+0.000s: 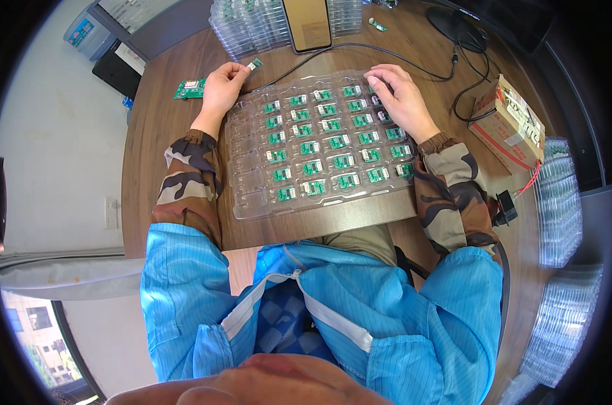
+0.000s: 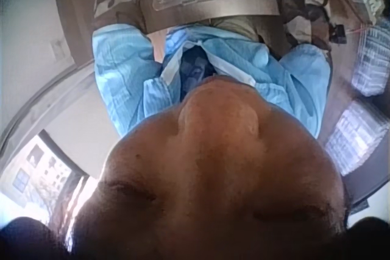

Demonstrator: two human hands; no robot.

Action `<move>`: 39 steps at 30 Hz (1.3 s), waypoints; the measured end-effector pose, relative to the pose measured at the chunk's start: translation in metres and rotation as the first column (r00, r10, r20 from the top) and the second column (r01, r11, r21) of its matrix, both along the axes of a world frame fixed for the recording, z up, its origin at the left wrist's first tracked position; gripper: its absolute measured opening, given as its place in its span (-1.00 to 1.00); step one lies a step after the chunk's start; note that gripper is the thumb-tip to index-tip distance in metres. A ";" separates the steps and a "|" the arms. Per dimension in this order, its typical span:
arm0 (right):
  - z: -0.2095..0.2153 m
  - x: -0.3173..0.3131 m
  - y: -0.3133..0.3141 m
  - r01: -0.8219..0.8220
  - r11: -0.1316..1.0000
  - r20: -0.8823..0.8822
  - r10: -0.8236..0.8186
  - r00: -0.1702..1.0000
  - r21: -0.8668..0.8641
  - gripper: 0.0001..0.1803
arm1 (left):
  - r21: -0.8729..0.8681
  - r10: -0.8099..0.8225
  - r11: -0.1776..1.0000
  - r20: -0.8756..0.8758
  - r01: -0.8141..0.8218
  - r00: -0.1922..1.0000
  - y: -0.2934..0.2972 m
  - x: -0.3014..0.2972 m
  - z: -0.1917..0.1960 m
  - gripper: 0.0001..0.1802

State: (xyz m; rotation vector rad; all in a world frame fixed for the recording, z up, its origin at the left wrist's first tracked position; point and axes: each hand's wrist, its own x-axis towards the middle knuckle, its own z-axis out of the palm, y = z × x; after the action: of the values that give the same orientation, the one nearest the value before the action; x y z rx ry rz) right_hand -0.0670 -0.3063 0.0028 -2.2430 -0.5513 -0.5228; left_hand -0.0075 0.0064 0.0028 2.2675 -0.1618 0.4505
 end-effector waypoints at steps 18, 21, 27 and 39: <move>0.031 -0.078 -0.024 0.106 0.984 0.159 -0.129 0.979 0.147 -0.85 | -0.037 -0.021 0.999 0.024 0.022 0.999 0.003 0.008 -0.006 -0.78; 0.031 -0.133 -0.049 0.340 0.934 0.107 -0.329 0.938 -0.111 -0.89 | -0.034 -0.017 0.999 0.008 0.017 1.000 -0.003 0.000 0.000 -0.78; 0.043 -0.188 -0.078 0.669 0.426 0.351 -0.612 0.709 -0.609 -0.79 | -0.044 -0.018 0.999 0.023 0.019 1.000 0.002 0.005 -0.007 -0.78; 0.040 -0.188 -0.082 0.504 -0.046 0.347 -0.779 0.523 -0.863 -0.79 | -0.022 -0.004 1.000 0.013 0.004 1.000 -0.001 0.001 -0.001 -0.78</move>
State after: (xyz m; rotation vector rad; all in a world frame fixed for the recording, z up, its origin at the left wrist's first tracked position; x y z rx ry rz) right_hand -0.2549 -0.3885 0.0424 -3.6363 0.7937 -0.3470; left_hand -0.0065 0.0053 0.0013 2.2426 -0.1669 0.4627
